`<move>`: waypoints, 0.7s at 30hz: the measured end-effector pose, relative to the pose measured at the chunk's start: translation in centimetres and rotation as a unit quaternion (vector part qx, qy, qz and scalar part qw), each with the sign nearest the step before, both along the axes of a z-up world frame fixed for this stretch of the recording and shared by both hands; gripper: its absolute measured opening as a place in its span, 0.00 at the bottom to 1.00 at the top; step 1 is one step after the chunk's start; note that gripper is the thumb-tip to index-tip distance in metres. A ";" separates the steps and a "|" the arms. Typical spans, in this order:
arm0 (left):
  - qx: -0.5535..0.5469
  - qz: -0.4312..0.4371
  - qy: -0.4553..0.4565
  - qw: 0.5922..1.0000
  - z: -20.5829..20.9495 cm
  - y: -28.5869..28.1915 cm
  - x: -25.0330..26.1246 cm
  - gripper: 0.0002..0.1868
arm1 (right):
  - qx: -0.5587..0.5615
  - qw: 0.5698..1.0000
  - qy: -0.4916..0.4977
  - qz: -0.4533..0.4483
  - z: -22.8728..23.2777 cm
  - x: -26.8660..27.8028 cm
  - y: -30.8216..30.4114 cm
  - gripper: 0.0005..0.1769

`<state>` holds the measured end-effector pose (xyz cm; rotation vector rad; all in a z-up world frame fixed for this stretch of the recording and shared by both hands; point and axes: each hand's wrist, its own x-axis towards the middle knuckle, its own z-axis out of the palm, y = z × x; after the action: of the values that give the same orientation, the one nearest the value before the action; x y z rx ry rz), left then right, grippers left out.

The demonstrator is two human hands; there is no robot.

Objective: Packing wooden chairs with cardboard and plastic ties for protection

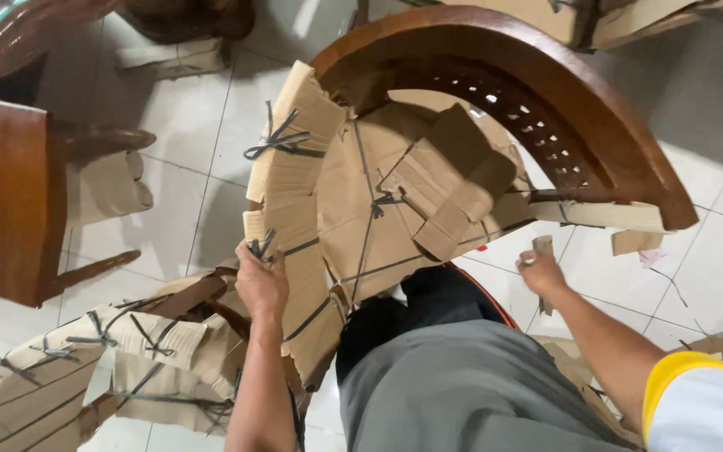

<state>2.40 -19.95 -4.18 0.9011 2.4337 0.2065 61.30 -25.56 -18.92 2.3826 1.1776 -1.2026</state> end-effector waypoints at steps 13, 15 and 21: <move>0.212 -0.144 0.191 0.948 5.5 -5.9 9.7 0.55 | -0.052 0.991 0.114 0.054 0.4 1.2 -15.4 0.29; 0.395 -0.248 0.102 0.879 4.6 -12.1 13.7 0.30 | -0.029 0.987 0.142 0.071 0.5 2.0 -17.0 0.31; -0.007 0.002 -0.272 0.962 -4.8 -37.0 21.0 0.32 | 0.030 0.942 0.147 0.301 -13.6 11.3 -17.3 0.32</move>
<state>23.37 -56.94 -8.95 0.7161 1.9223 0.3837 72.64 -42.89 -32.55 1.6890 1.8741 -1.3222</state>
